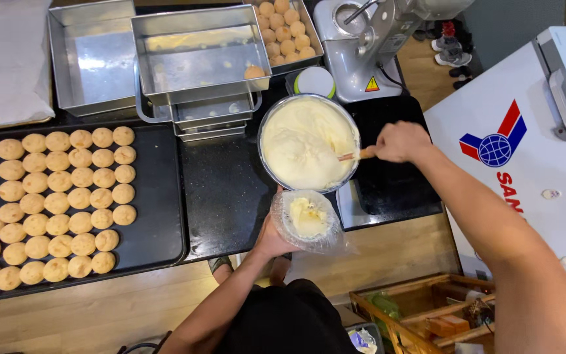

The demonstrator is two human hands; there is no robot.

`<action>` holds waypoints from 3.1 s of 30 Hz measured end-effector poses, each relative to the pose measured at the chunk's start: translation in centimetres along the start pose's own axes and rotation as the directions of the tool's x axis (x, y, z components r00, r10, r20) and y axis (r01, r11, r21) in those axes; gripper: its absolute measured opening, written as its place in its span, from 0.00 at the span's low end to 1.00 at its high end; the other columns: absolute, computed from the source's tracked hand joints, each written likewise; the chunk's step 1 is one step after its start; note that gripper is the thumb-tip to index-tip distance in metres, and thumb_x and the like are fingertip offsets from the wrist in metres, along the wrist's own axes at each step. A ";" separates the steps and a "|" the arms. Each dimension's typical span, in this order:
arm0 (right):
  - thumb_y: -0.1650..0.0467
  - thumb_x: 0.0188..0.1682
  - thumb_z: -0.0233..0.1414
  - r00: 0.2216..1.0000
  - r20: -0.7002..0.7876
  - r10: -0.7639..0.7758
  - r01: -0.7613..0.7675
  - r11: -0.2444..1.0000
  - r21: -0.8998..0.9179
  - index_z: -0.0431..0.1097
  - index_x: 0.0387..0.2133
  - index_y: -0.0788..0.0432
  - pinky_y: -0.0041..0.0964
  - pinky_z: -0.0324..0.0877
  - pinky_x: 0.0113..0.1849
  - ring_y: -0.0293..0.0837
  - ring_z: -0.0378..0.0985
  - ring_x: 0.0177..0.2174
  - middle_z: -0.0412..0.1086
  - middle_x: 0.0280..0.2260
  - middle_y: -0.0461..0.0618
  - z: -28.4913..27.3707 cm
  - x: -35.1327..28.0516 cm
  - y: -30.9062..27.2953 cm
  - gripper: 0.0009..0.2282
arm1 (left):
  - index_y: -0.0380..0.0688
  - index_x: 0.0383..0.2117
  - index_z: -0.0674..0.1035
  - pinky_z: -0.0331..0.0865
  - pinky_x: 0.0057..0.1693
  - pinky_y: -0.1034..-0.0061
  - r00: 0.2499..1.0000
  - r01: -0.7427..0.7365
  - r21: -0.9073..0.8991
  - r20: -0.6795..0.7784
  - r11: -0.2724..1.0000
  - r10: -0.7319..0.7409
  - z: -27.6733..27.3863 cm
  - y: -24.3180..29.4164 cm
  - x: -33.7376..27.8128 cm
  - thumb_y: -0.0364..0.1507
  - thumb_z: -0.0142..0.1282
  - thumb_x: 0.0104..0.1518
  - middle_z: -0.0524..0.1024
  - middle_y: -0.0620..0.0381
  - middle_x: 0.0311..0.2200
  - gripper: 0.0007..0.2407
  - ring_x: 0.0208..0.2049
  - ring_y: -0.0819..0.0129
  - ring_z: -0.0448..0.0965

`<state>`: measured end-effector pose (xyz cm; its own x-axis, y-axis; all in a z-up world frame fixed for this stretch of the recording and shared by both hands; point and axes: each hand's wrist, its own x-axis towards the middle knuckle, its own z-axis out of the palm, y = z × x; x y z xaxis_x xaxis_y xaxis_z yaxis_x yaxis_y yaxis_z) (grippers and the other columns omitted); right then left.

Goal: The person fills small round biscuits with a cream filling using a piping bag. They pick up a biscuit from a tray, squeeze the cream into the center, and place the filled biscuit into a metal container. The person periodically refills the piping bag from a large bowl of cream.

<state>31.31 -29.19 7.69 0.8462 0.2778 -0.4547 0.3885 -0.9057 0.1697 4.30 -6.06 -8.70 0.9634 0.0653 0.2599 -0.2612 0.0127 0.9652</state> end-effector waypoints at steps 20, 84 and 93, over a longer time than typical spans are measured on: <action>0.59 0.50 0.57 0.993 -0.114 -0.004 0.092 0.626 0.775 0.79 0.22 0.63 0.33 0.55 0.21 0.34 0.61 0.16 0.65 0.13 0.41 8.1 -0.4 5.6 0.18 | 0.37 0.54 0.74 0.63 0.65 0.58 0.973 0.146 0.478 -0.229 0.866 -0.038 -8.1 4.3 -2.3 0.34 0.80 0.23 0.72 0.42 0.54 0.42 0.59 0.50 0.71; 0.43 0.38 0.56 1.000 -0.003 0.003 -0.003 0.993 0.115 0.83 0.29 0.49 0.47 0.75 0.44 0.54 0.83 0.39 0.80 0.34 0.54 1.9 -0.2 -2.0 0.26 | 0.36 0.61 0.68 0.68 0.65 0.68 0.985 0.165 -0.168 0.071 0.972 -0.155 -0.8 -1.2 -0.4 0.31 0.82 0.29 0.76 0.50 0.58 0.45 0.58 0.65 0.76; 0.42 0.38 0.54 0.992 0.019 0.122 -0.116 0.861 0.495 0.83 0.23 0.50 0.38 0.72 0.33 0.41 0.81 0.25 0.77 0.20 0.42 6.1 -1.4 -0.3 0.26 | 0.35 0.59 0.71 0.70 0.65 0.68 0.979 0.184 -0.085 0.099 0.979 -0.176 -2.7 -0.3 -0.6 0.32 0.81 0.27 0.78 0.49 0.55 0.44 0.56 0.64 0.78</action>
<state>27.75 -31.23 2.98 0.8804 0.1587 -0.4469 0.0561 -0.9706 -0.2340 3.65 -3.41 -9.21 0.9954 -0.0374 0.0881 -0.0835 0.1088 0.9905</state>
